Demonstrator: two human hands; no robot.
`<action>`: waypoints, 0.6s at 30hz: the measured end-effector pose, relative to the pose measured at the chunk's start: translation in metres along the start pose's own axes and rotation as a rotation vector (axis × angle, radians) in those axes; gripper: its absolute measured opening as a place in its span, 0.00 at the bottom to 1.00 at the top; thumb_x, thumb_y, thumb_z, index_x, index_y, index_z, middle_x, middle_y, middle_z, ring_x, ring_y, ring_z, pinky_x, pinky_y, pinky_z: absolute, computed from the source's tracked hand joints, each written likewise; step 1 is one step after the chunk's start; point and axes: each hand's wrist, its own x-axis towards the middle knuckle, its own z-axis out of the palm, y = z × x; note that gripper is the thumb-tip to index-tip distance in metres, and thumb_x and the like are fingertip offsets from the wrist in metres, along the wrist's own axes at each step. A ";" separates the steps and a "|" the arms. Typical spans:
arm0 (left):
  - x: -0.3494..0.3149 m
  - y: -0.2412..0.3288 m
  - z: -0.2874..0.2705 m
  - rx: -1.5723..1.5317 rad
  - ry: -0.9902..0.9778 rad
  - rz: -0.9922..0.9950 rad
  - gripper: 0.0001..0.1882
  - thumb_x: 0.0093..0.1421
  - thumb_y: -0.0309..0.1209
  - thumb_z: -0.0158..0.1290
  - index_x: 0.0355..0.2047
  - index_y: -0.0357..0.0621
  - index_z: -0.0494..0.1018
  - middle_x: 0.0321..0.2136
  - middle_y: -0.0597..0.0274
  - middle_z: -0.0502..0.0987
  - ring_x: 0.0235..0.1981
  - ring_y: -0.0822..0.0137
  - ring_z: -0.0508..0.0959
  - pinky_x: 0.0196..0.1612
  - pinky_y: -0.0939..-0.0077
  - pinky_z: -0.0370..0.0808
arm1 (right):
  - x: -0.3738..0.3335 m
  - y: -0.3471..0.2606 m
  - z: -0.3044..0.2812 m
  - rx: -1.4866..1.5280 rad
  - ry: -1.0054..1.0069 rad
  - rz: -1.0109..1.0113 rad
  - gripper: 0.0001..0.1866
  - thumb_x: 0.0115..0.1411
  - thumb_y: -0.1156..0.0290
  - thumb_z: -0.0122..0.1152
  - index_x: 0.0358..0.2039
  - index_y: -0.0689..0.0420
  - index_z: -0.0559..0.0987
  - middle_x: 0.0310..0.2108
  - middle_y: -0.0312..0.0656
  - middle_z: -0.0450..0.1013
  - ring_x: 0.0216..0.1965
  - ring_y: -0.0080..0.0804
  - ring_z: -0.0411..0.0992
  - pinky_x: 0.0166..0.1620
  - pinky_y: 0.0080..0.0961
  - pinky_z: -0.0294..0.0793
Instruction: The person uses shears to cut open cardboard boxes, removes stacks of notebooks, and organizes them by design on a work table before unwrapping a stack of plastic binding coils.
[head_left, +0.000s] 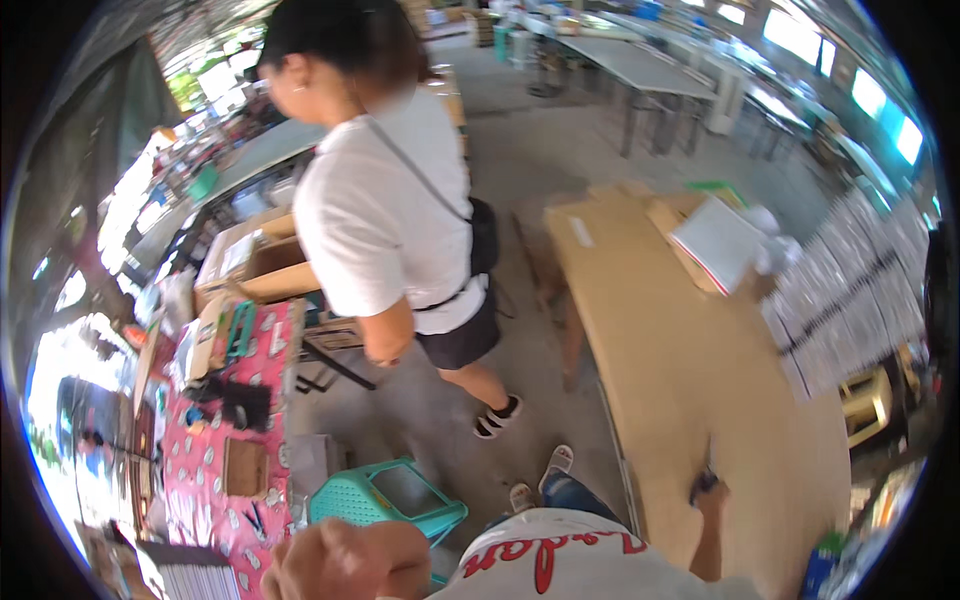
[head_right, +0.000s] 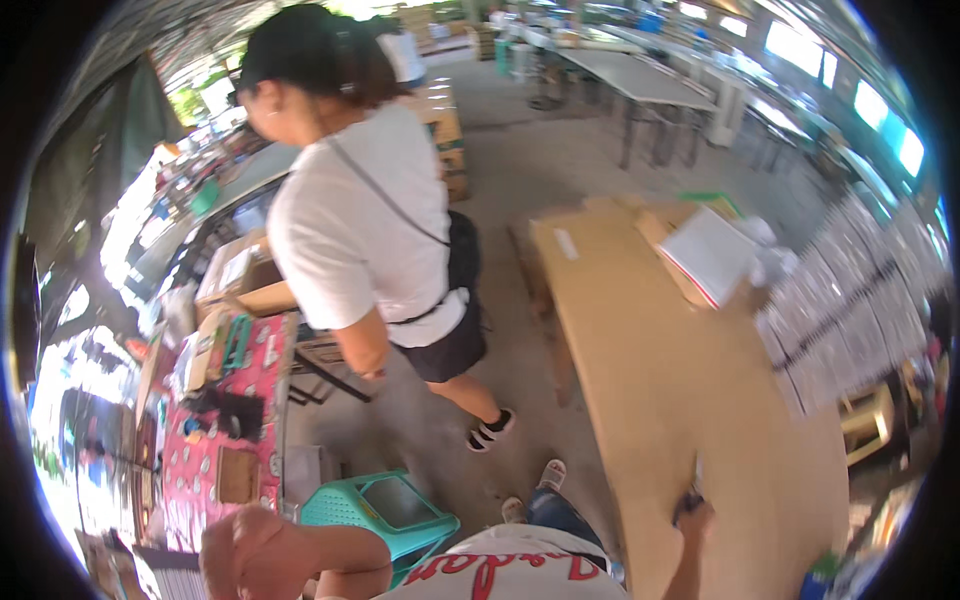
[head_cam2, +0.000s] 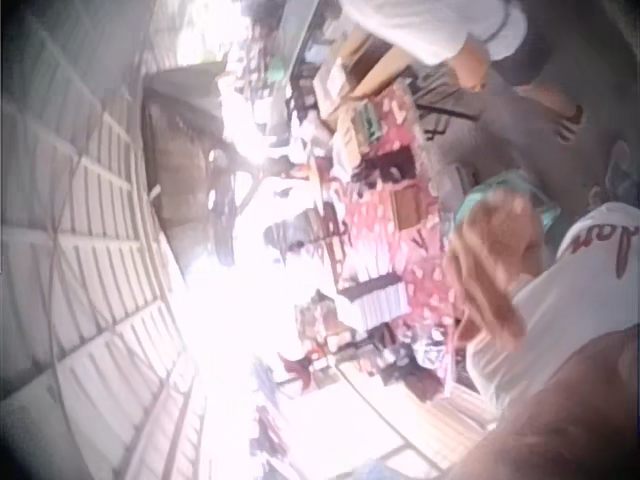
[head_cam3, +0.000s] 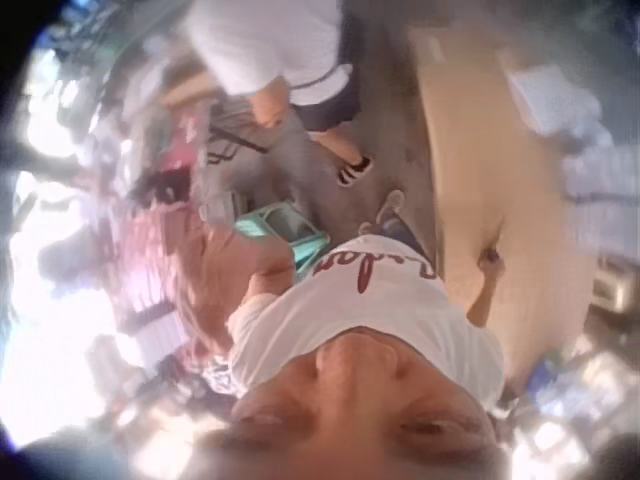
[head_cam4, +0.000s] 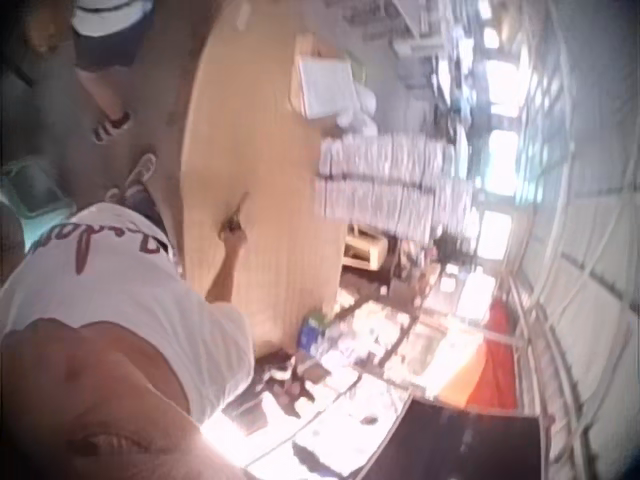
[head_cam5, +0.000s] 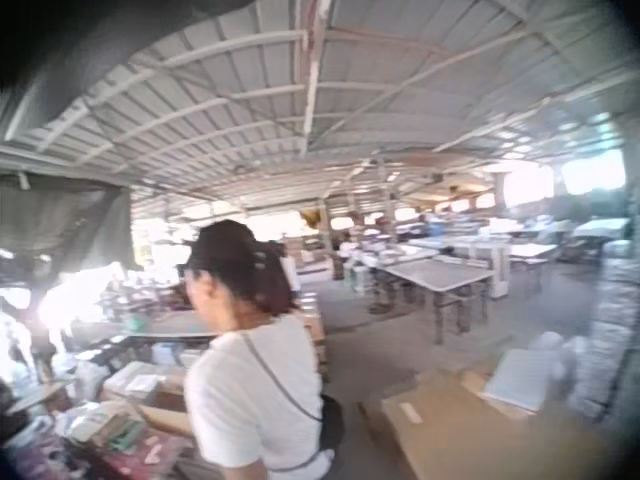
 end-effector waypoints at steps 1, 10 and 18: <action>0.003 -0.015 -0.010 -0.019 0.036 0.020 0.35 0.63 0.56 0.35 0.62 0.45 0.58 0.58 0.52 0.66 0.62 0.52 0.61 0.66 0.54 0.50 | 0.019 0.057 -0.002 0.130 -0.072 -0.030 0.20 0.48 0.60 0.67 0.26 0.68 0.75 0.26 0.55 0.75 0.30 0.48 0.76 0.34 0.46 0.74; 0.038 -0.109 -0.059 0.199 -0.018 0.097 0.29 0.64 0.52 0.35 0.55 0.46 0.64 0.52 0.57 0.72 0.58 0.57 0.64 0.58 0.54 0.54 | 0.154 -0.208 -0.036 2.037 -0.507 0.030 0.18 0.56 0.69 0.62 0.46 0.59 0.72 0.36 0.41 0.75 0.35 0.30 0.74 0.33 0.26 0.76; 0.086 -0.278 -0.069 -0.332 -0.196 0.132 0.13 0.62 0.36 0.47 0.40 0.48 0.79 0.41 0.64 0.80 0.43 0.64 0.78 0.40 0.54 0.70 | 0.296 -0.484 -0.022 2.285 -0.832 -0.351 0.25 0.53 0.70 0.67 0.50 0.58 0.69 0.40 0.41 0.72 0.39 0.29 0.70 0.39 0.24 0.71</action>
